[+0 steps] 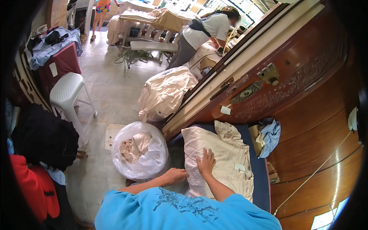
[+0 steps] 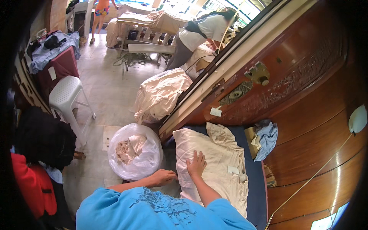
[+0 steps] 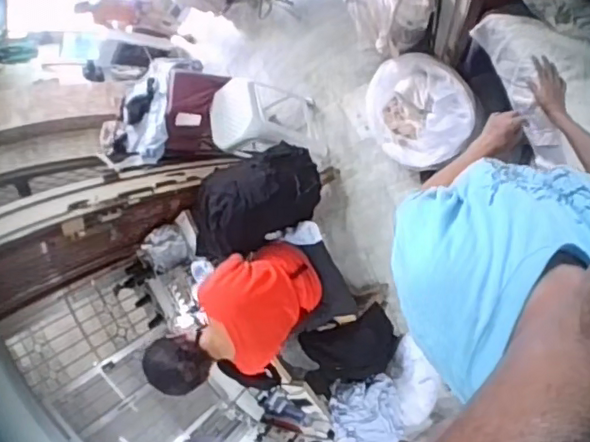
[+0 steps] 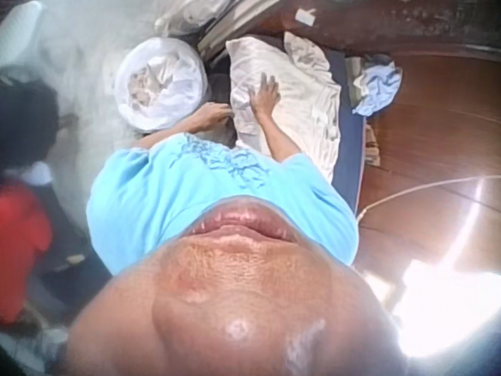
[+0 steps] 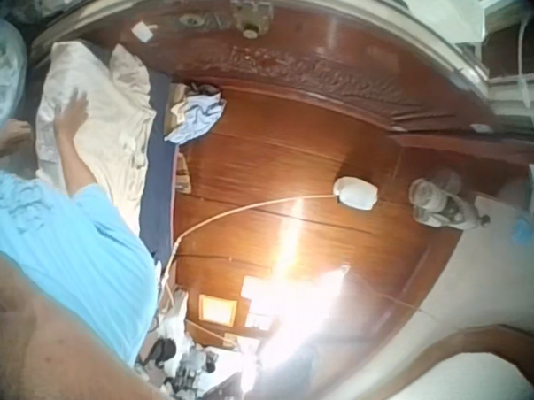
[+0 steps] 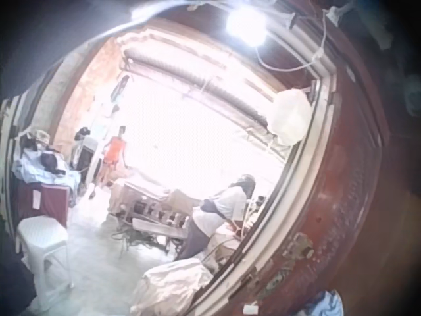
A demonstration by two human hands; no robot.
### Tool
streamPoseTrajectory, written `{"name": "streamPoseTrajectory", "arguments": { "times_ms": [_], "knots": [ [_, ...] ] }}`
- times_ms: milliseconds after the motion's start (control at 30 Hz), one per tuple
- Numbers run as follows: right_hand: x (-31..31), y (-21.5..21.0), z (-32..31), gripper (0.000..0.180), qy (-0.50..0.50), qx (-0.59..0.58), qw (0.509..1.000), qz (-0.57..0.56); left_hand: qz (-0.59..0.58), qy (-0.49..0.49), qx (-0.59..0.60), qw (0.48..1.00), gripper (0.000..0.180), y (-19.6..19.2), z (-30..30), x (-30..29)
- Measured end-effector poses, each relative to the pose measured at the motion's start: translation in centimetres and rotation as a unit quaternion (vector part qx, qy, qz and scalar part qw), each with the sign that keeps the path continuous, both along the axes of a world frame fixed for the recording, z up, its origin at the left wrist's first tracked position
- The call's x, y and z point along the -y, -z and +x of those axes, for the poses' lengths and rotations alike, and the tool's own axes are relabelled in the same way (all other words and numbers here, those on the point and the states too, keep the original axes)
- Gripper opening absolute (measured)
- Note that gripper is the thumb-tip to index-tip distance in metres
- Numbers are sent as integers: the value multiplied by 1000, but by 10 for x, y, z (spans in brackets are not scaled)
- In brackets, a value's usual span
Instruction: The person picks up a light-colored shirt from a bag and irons different sections of it on a board using a steam iron, then begins to fold the garment by hand.
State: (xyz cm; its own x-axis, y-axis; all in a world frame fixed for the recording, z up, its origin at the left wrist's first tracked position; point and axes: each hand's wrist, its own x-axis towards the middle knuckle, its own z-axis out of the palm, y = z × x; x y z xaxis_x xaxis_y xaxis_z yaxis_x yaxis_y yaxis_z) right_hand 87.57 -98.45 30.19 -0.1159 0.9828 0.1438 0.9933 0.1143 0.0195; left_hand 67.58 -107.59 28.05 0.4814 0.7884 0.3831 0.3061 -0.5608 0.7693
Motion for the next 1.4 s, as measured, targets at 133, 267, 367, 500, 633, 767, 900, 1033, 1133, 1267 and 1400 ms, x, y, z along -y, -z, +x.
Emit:
{"name": "streamPoseTrajectory", "arguments": {
  "times_ms": [133,267,367,500,633,767,900,1033,1133,1267,1400],
  "knots": [
    [2,-7,-9,67,12,16,1000,-8,-70,15,-2,997,19,9,-20,-8],
    [-4,-9,-9,68,10,26,1000,4,-240,98,-54,964,26,46,-35,-6],
    [-5,-8,-8,69,10,28,1000,2,-323,113,-152,927,37,92,-76,23],
    [0,-6,-5,69,19,31,999,-5,-415,109,-225,875,41,148,-141,93],
    [0,-8,-8,69,27,16,999,-28,-505,107,-259,817,42,159,-184,133],
    [1,-13,-9,69,30,14,999,-34,-528,96,-246,807,43,158,-189,136],
    [0,-8,-6,68,28,7,999,-20,-538,95,-245,801,44,156,-189,136],
    [-2,-3,-4,67,16,3,1000,-4,-537,94,-245,802,45,151,-192,130],
    [1,-3,-1,67,22,0,1000,-3,-534,101,-250,801,45,147,-191,129],
    [1,-5,-4,67,22,-7,1000,-14,-534,102,-253,801,46,144,-183,136],
    [2,-4,0,67,9,-17,1000,0,-529,97,-265,801,47,141,-177,142]
  ]
}}
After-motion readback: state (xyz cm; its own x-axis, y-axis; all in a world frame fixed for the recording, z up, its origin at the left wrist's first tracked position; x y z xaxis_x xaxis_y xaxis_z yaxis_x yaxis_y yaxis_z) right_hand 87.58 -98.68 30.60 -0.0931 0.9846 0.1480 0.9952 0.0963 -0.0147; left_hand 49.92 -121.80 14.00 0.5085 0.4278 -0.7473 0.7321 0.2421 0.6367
